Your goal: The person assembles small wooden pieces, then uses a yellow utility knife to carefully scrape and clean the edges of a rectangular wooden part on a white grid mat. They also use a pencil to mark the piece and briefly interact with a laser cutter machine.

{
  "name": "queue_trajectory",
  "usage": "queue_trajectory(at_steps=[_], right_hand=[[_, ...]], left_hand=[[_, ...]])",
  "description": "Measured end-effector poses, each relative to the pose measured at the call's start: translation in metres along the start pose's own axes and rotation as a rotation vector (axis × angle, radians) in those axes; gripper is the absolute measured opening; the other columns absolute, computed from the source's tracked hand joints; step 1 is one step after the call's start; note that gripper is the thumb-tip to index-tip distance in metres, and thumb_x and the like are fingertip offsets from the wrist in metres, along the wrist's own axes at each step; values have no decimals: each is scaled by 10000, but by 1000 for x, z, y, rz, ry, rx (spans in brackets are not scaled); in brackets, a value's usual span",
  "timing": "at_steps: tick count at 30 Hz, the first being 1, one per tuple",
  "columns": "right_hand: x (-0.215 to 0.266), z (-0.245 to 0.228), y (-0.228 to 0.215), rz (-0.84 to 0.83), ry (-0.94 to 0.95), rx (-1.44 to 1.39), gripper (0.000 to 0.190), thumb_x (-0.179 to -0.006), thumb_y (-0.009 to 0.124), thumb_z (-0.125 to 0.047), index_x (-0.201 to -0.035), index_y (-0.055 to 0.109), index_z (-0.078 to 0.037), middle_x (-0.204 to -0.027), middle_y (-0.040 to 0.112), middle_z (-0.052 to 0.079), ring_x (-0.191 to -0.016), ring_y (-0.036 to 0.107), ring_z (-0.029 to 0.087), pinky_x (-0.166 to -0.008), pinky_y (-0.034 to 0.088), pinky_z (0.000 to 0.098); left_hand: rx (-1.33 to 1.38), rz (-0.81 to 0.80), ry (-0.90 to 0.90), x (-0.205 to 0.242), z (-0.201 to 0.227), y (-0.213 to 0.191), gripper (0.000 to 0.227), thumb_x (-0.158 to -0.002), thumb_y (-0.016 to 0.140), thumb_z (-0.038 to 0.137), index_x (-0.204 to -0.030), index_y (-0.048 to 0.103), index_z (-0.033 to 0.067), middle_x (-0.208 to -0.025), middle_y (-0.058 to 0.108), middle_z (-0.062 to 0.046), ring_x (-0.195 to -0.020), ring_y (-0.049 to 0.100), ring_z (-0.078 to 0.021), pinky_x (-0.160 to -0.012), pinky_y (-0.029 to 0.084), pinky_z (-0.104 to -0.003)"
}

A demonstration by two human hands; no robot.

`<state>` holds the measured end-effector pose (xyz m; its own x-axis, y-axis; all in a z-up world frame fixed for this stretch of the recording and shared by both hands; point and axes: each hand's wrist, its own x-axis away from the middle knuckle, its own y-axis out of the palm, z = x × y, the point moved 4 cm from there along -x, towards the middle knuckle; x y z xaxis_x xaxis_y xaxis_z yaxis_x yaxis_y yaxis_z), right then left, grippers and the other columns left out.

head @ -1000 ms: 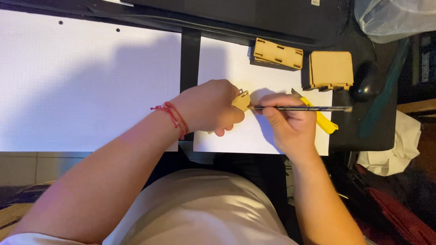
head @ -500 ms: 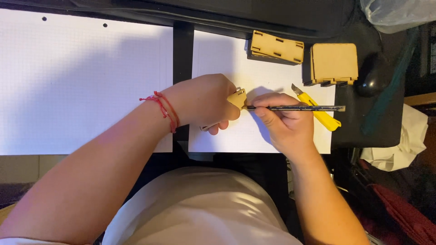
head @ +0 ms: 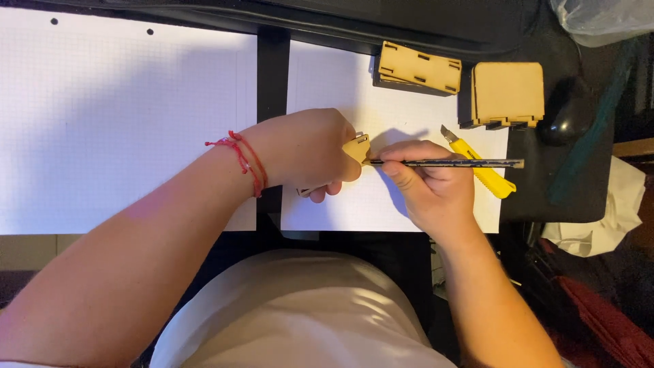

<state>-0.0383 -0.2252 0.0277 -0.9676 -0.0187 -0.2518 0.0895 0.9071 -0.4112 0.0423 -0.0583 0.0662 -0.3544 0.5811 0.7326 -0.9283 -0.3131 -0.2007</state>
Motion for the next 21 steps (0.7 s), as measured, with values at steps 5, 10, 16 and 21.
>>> queue_trajectory(at_steps=[5, 10, 16, 21], right_hand=[[2, -1, 4, -20, 4, 58, 77, -888, 756, -45, -910, 703, 6, -867, 735, 163, -800, 699, 219, -755, 566, 379], [-1, -8, 7, -52, -11, 108, 61, -883, 752, -40, -903, 716, 6, -879, 740, 179, -823, 727, 313, -762, 575, 428], [3, -1, 4, -18, -5, 54, 95, -881, 753, -63, -907, 699, 11, -863, 739, 171, -789, 720, 251, -741, 591, 394], [7, 7, -3, 63, -23, -53, 116, -953, 661, -53, -895, 628, 42, -806, 688, 174, -734, 684, 229, -703, 593, 350]], left_hand=[[-13, 5, 13, -8, -4, 3, 441, -943, 574, 131, -1363, 553, -1, -642, 657, -63, -517, 683, -152, -662, 605, -298], [-29, 12, -5, -9, -3, 3, 448, -934, 580, 128, -1365, 550, 9, -650, 654, -56, -514, 672, -144, -663, 600, -291], [-1, 0, -55, -1, 3, 1, 466, -933, 582, 120, -1377, 535, -12, -672, 650, -65, -530, 669, -141, -679, 592, -290], [-6, 0, -51, 0, 4, -1, 465, -947, 554, 112, -1393, 518, -14, -684, 645, -78, -533, 664, -149, -664, 591, -285]])
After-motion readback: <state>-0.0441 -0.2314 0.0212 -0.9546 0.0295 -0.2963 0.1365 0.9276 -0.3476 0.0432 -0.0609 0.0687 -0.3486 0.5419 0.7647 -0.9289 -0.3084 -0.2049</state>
